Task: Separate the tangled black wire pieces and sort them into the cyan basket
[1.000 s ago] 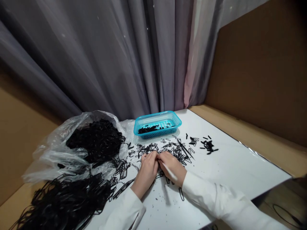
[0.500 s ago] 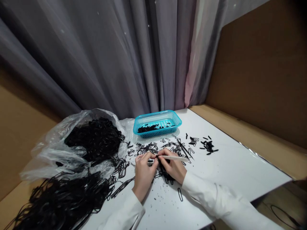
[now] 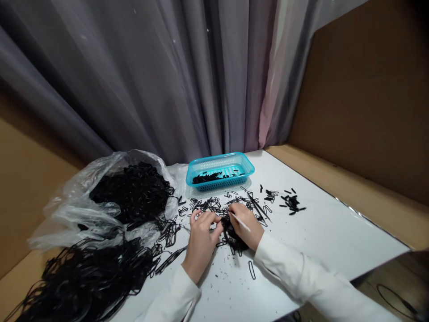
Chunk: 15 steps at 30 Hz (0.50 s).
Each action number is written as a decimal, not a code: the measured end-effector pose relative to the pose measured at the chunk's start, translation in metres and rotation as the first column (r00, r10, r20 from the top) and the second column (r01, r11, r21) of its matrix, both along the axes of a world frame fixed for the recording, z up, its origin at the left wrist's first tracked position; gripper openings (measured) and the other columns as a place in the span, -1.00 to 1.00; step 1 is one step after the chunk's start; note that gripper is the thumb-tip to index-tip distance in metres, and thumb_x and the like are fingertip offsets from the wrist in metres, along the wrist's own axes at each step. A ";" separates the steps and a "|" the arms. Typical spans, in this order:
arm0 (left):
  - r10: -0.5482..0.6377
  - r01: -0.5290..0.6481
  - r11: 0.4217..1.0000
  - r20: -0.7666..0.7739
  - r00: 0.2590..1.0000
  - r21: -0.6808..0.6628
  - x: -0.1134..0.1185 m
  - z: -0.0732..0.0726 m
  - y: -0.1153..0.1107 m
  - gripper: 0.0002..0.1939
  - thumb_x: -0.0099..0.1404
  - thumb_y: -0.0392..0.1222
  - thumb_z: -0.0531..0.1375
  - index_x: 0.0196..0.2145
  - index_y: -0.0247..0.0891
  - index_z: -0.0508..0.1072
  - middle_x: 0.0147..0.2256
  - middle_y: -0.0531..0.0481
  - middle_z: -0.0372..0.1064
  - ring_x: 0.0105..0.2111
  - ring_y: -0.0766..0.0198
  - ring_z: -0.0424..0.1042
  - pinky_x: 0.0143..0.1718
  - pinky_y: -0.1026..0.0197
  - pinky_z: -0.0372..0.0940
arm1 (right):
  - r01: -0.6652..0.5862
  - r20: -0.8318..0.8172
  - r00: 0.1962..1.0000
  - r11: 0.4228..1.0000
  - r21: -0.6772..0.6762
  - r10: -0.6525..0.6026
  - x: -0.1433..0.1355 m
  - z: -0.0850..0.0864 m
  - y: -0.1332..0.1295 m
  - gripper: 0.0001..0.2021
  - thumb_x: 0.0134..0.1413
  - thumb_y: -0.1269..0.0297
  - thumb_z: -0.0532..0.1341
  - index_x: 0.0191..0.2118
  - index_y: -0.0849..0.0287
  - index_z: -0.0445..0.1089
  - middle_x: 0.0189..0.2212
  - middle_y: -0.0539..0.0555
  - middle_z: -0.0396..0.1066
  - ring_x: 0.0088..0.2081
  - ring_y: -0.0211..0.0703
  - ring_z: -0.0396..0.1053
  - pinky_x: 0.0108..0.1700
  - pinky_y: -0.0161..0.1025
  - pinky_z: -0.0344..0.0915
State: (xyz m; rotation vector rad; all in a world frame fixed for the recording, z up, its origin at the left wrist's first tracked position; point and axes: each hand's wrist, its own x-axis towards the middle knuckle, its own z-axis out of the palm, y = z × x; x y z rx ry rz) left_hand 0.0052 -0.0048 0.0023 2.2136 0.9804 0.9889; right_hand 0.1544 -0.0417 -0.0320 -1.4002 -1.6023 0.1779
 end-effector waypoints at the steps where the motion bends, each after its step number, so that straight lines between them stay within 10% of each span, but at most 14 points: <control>1: 0.003 -0.003 0.999 0.018 1.000 -0.047 0.000 0.000 0.001 -0.89 0.16 -0.28 0.14 -0.52 -0.20 0.36 -0.48 0.09 0.38 -0.37 0.21 0.36 0.15 -0.06 -0.05 | 0.005 -0.027 1.000 1.000 -0.008 -0.006 0.002 0.001 0.001 -0.78 0.22 0.18 0.14 -0.15 0.22 0.37 -0.21 0.06 0.40 -0.22 -0.20 0.39 -0.15 -0.12 0.37; 7: 0.059 0.015 0.915 0.170 0.984 -0.403 0.001 -0.008 0.011 -0.78 0.14 -0.06 0.18 -0.43 -0.29 0.47 -0.38 -0.14 0.52 -0.32 0.09 0.49 -0.27 0.11 0.35 | -0.091 -0.242 0.967 0.994 -0.062 0.074 0.001 0.005 0.004 -0.77 0.24 0.17 0.13 -0.19 0.24 0.37 -0.27 0.04 0.42 -0.24 -0.21 0.41 -0.16 -0.12 0.38; 15: 0.129 0.096 0.794 0.320 0.939 -0.601 0.005 -0.003 0.009 -0.75 0.06 -0.05 0.26 -0.41 -0.32 0.52 -0.37 -0.15 0.56 -0.30 0.13 0.53 -0.26 0.20 0.37 | -0.224 -0.407 0.902 0.961 -0.161 0.142 -0.001 0.001 0.006 -0.74 0.25 0.14 0.11 -0.17 0.25 0.37 -0.34 0.01 0.42 -0.39 -0.30 0.39 -0.31 -0.24 0.39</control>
